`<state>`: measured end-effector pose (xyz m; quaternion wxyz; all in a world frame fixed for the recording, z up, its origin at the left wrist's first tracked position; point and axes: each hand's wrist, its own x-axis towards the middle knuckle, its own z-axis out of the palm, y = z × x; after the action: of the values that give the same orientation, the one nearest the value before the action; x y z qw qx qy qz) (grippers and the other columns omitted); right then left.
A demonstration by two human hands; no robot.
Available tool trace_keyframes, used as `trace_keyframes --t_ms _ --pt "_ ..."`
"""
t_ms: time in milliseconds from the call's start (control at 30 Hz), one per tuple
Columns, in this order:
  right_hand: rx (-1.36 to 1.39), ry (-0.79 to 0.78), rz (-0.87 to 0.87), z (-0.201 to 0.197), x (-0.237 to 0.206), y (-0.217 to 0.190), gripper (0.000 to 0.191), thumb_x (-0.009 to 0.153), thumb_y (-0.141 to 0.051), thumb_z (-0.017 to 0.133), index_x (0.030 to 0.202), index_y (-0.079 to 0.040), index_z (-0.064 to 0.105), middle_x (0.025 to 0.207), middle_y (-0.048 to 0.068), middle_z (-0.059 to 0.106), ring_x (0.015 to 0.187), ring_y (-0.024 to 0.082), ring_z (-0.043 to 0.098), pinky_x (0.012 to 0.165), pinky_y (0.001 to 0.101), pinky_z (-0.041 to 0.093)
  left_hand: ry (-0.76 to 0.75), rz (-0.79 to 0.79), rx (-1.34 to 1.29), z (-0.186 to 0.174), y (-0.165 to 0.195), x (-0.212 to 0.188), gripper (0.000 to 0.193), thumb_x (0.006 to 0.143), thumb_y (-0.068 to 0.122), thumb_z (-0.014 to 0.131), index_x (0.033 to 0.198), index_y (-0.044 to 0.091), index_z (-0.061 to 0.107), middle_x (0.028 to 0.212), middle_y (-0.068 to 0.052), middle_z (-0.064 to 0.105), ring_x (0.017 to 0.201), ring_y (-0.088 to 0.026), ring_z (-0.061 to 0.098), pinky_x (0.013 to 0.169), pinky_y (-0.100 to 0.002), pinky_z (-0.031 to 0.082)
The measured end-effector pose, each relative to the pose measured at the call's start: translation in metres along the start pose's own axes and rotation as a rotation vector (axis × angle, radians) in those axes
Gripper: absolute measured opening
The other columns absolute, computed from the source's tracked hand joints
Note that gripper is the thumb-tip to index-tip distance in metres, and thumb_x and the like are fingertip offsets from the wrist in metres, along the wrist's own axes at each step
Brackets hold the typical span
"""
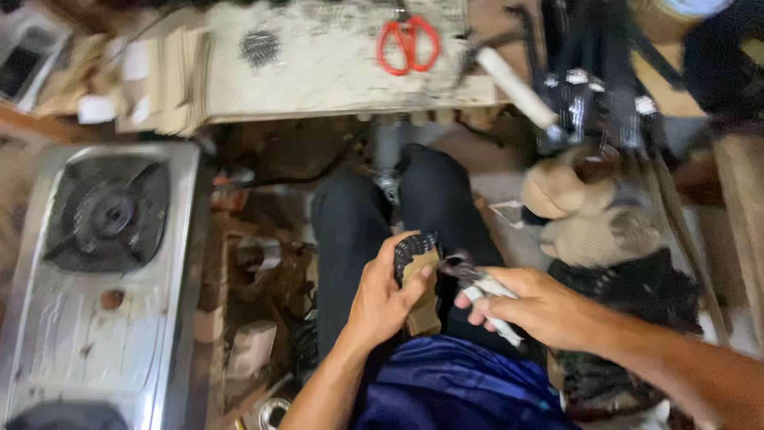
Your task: The person sits on the floor holding a woven shoe with a cardboard sole on their lap and trims the sole edge with a hand trimming tool, rotating the shoe to work around the perimeter and pressing the sole with their fingers as they go.
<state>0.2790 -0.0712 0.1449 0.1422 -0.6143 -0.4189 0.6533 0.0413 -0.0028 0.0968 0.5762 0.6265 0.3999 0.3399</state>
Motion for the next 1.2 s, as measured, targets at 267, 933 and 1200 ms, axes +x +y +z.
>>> trace_keyframes --t_ms 267,933,1200 --pt "-0.431 -0.067 -0.036 -0.023 -0.018 -0.034 0.029 0.087 -0.024 0.062 0.111 -0.009 0.069 0.088 0.006 0.077 0.085 0.017 0.071 0.077 0.0332 0.054 0.024 0.052 0.159 0.035 0.028 -0.012 0.045 0.09 0.01 0.07 0.132 0.002 0.056 0.096 -0.016 0.075 0.081 -0.027 0.076 0.072 -0.036 0.059" --pt "-0.8 0.306 -0.353 0.007 -0.01 -0.053 0.047 0.086 -0.014 0.065 0.133 -0.01 0.062 0.09 0.019 0.069 0.075 0.042 0.07 0.064 0.0506 0.054 0.104 0.165 0.23 0.031 0.004 -0.009 0.051 0.09 0.009 0.069 0.137 -0.001 0.052 0.106 -0.022 0.072 0.095 -0.04 0.073 0.084 -0.045 0.057" --pt "-0.904 0.457 -0.69 0.007 -0.005 -0.059 0.052 0.082 -0.013 0.073 0.13 -0.001 0.061 0.083 0.015 0.066 0.064 0.034 0.068 0.053 0.0425 0.055 0.204 0.362 0.117 0.011 0.019 -0.003 0.048 0.099 0.007 0.066 0.142 -0.002 0.047 0.131 -0.021 0.068 0.114 -0.033 0.072 0.101 -0.04 0.057"
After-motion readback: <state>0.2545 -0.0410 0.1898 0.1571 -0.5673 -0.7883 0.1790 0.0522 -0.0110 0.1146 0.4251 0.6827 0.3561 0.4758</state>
